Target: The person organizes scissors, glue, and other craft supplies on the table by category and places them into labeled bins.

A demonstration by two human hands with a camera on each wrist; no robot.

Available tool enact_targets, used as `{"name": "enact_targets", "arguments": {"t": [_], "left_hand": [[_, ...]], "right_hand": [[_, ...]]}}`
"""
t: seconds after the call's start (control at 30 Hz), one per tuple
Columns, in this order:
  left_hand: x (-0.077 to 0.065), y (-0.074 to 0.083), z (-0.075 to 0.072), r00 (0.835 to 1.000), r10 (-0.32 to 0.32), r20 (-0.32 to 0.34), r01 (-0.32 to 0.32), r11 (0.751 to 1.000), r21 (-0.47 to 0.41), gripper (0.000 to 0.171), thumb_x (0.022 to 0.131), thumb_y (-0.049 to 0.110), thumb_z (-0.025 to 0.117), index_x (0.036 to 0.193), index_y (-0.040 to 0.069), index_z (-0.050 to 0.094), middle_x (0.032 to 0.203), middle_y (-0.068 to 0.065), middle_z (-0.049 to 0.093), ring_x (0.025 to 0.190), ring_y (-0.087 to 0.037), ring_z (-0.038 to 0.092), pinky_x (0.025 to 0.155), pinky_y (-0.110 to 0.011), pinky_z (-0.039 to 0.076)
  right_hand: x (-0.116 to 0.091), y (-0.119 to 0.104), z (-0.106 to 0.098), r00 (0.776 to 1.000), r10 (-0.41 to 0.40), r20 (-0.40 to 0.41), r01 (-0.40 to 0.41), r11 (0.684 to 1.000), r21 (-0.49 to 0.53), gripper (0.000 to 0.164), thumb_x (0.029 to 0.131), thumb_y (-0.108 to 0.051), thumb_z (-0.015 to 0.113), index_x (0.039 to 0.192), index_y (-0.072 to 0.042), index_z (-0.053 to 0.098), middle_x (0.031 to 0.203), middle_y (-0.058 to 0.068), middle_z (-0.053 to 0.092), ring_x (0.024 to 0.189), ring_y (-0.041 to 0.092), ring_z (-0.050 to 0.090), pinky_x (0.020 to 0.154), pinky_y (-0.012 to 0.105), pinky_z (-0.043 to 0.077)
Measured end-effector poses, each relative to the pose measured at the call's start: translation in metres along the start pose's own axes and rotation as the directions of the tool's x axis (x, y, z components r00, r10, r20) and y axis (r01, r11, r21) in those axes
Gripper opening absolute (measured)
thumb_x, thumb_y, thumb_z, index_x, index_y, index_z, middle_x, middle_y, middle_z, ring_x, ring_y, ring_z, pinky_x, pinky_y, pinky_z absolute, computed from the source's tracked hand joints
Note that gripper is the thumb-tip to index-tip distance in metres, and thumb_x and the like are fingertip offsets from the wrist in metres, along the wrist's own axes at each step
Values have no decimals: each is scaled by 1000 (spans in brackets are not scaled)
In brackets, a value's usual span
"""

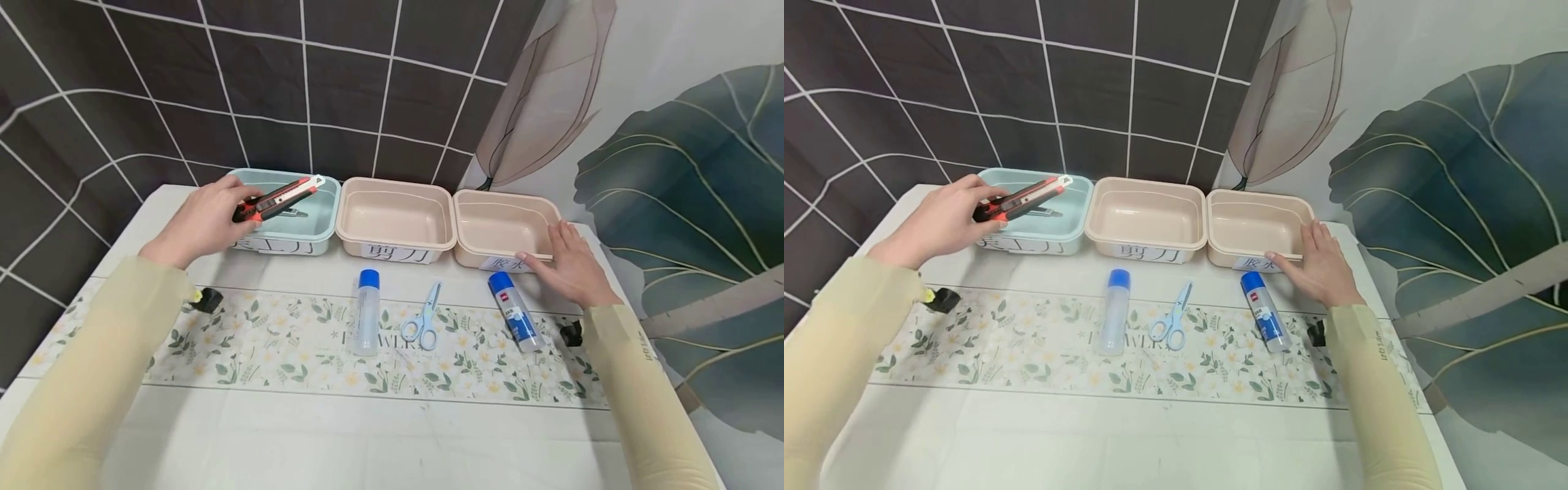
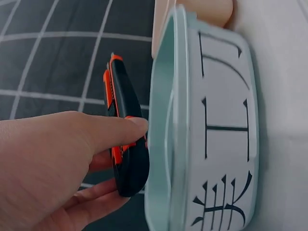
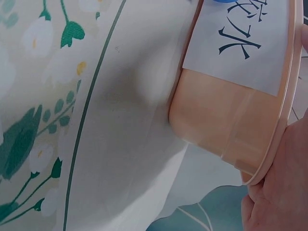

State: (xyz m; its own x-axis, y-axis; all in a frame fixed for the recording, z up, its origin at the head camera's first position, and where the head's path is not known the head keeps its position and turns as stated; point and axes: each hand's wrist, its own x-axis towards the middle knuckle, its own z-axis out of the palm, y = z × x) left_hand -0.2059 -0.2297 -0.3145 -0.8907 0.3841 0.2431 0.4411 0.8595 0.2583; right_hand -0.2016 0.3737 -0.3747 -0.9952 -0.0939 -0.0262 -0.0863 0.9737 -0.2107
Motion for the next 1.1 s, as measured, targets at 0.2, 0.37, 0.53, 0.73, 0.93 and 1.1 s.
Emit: {"name": "enact_targets", "arguments": {"t": [0.2, 0.37, 0.53, 0.73, 0.93, 1.1], "left_hand": [[15, -17, 8, 989, -99, 107, 103, 994, -32, 45, 90, 11, 76, 131, -3, 65, 113, -20, 57, 89, -35, 53, 72, -48, 43], [22, -31, 17, 983, -101, 155, 112, 992, -65, 42, 88, 9, 78, 126, -4, 69, 111, -22, 62, 89, -35, 52, 72, -47, 42], [27, -36, 21, 966, -180, 184, 208, 968, -142, 72, 85, 26, 85, 141, -7, 55, 139, -28, 55, 124, -44, 51, 99, -56, 44], [28, -27, 19, 968, -204, 144, 228, 958, -177, 90, 82, 38, 86, 149, -5, 46, 148, -28, 48, 137, -44, 42, 109, -59, 37], [28, -14, 16, 980, -188, 67, 197, 964, -181, 93, 79, 40, 89, 149, -4, 47, 145, -27, 52, 131, -43, 48, 107, -57, 40], [23, -3, 15, 983, -181, 12, 180, 966, -188, 94, 77, 43, 89, 149, -3, 48, 145, -25, 52, 133, -43, 47, 107, -56, 40]], "right_hand": [[0, -1, 2, 1000, -3, 9, 3, 1000, -2, 107, 96, -73, 41, 161, 0, -4, 167, 21, -9, 152, 41, -8, 117, 68, 3], [-1, -1, 2, 1000, -8, 6, 8, 1000, -3, 107, 96, -73, 41, 161, -1, -3, 167, 20, -9, 152, 40, -8, 117, 67, 3], [-1, -1, 2, 1000, -3, 16, 3, 1000, -5, 107, 96, -73, 40, 161, -1, -3, 167, 20, -10, 152, 40, -9, 117, 67, 3], [0, -1, 0, 1000, -4, 17, 4, 1000, -5, 107, 96, -73, 40, 161, 0, -4, 167, 21, -10, 152, 40, -9, 118, 66, 1], [0, -1, 0, 1000, -2, 16, 2, 1000, -11, 107, 96, -73, 40, 161, 0, -3, 167, 21, -9, 152, 39, -9, 118, 64, 1], [-2, -2, -1, 1000, -4, 3, 4, 1000, -15, 107, 96, -73, 40, 161, 1, -1, 167, 21, -8, 152, 39, -8, 119, 62, 1]]}}
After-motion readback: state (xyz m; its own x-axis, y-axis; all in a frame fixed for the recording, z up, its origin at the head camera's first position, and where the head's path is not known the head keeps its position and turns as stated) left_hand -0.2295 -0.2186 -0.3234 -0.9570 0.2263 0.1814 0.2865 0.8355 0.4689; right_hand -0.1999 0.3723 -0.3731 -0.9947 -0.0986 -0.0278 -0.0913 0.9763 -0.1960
